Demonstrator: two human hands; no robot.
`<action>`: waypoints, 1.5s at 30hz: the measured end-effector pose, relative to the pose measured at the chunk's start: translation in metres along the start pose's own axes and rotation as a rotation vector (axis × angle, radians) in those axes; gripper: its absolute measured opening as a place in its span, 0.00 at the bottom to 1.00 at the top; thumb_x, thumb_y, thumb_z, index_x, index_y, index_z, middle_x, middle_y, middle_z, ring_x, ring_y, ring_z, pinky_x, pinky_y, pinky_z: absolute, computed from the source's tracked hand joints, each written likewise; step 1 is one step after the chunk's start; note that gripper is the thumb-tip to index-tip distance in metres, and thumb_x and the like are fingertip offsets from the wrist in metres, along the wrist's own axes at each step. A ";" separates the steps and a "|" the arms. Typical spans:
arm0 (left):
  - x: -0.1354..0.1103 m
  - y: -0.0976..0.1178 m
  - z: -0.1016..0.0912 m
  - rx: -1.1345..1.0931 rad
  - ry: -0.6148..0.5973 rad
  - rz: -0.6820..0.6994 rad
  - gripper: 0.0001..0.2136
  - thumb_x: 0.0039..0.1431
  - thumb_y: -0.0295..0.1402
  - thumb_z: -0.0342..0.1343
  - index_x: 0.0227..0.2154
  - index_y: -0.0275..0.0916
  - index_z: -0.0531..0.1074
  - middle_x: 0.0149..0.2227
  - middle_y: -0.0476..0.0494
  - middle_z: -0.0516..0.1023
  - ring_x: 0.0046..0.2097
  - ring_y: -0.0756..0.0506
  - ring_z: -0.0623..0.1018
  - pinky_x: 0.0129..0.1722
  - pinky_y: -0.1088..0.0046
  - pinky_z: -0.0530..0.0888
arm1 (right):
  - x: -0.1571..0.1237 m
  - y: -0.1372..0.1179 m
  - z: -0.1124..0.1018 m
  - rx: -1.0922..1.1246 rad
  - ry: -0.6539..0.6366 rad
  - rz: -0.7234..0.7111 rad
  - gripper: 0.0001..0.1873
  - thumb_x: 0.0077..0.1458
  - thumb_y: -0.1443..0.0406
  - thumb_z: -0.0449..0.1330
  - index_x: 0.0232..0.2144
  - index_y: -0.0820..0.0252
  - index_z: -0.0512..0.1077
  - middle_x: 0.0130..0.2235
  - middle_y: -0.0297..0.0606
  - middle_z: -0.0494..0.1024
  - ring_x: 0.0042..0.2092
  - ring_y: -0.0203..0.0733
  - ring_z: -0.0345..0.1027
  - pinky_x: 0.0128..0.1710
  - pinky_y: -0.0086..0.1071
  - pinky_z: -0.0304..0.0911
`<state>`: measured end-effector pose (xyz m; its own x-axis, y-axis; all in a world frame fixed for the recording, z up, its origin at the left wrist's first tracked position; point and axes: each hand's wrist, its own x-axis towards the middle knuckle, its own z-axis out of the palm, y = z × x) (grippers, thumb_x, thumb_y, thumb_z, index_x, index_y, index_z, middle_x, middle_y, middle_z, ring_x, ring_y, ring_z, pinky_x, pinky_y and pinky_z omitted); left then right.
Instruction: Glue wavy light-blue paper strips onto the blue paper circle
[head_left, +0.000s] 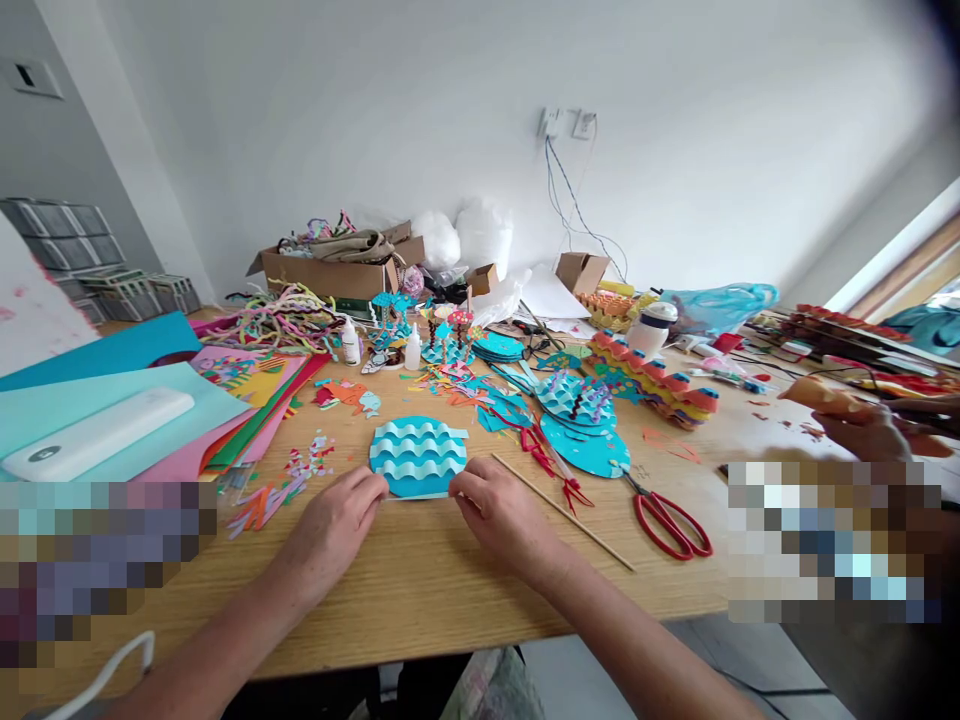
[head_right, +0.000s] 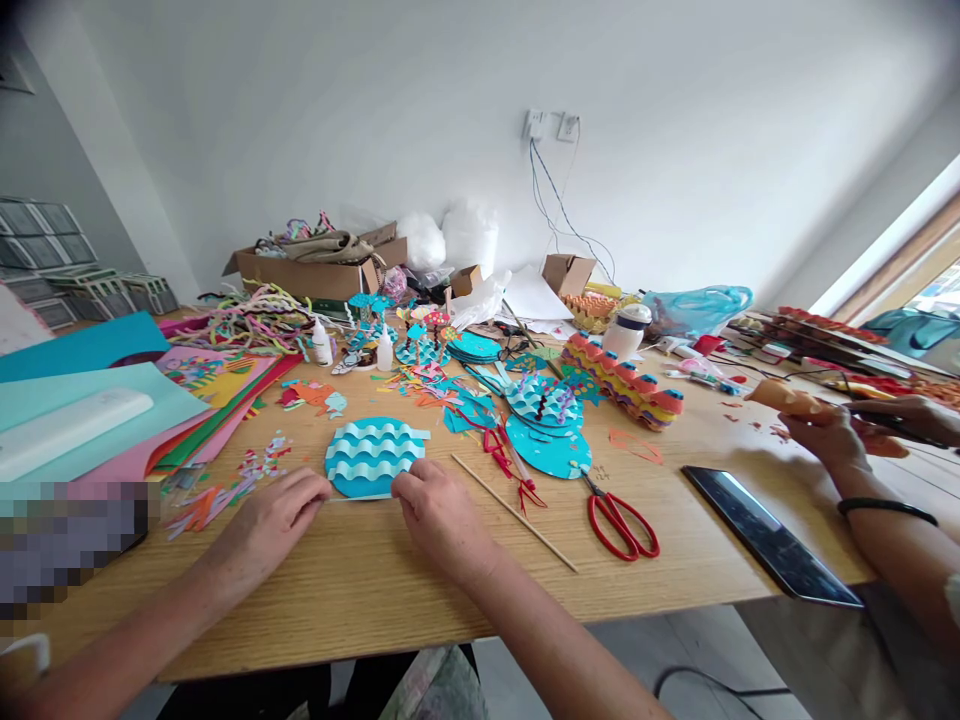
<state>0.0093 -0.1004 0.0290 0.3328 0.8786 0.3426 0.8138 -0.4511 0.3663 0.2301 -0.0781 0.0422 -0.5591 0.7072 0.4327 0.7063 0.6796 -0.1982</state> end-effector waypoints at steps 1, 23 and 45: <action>0.000 -0.001 0.000 0.020 0.001 0.010 0.11 0.57 0.23 0.41 0.29 0.40 0.68 0.32 0.46 0.71 0.36 0.47 0.72 0.36 0.71 0.67 | -0.001 0.001 0.001 -0.036 0.000 -0.029 0.10 0.53 0.76 0.53 0.26 0.59 0.70 0.28 0.34 0.69 0.31 0.35 0.62 0.28 0.26 0.51; 0.007 0.013 -0.010 -0.207 0.053 -0.053 0.06 0.51 0.26 0.45 0.23 0.41 0.66 0.27 0.50 0.71 0.28 0.49 0.70 0.28 0.75 0.67 | 0.004 0.011 -0.010 0.327 -0.048 0.282 0.07 0.50 0.73 0.56 0.24 0.60 0.70 0.27 0.35 0.72 0.31 0.36 0.63 0.32 0.28 0.54; 0.000 0.072 0.008 -0.385 0.368 0.221 0.08 0.54 0.21 0.47 0.27 0.40 0.66 0.30 0.49 0.74 0.32 0.52 0.75 0.31 0.82 0.71 | 0.014 -0.001 0.001 0.932 0.102 0.689 0.13 0.34 0.72 0.49 0.25 0.57 0.67 0.19 0.24 0.64 0.19 0.30 0.52 0.20 0.24 0.50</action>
<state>0.0718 -0.1316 0.0483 0.2313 0.6753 0.7003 0.4883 -0.7032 0.5168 0.2212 -0.0685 0.0471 -0.1137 0.9926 0.0422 0.2302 0.0676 -0.9708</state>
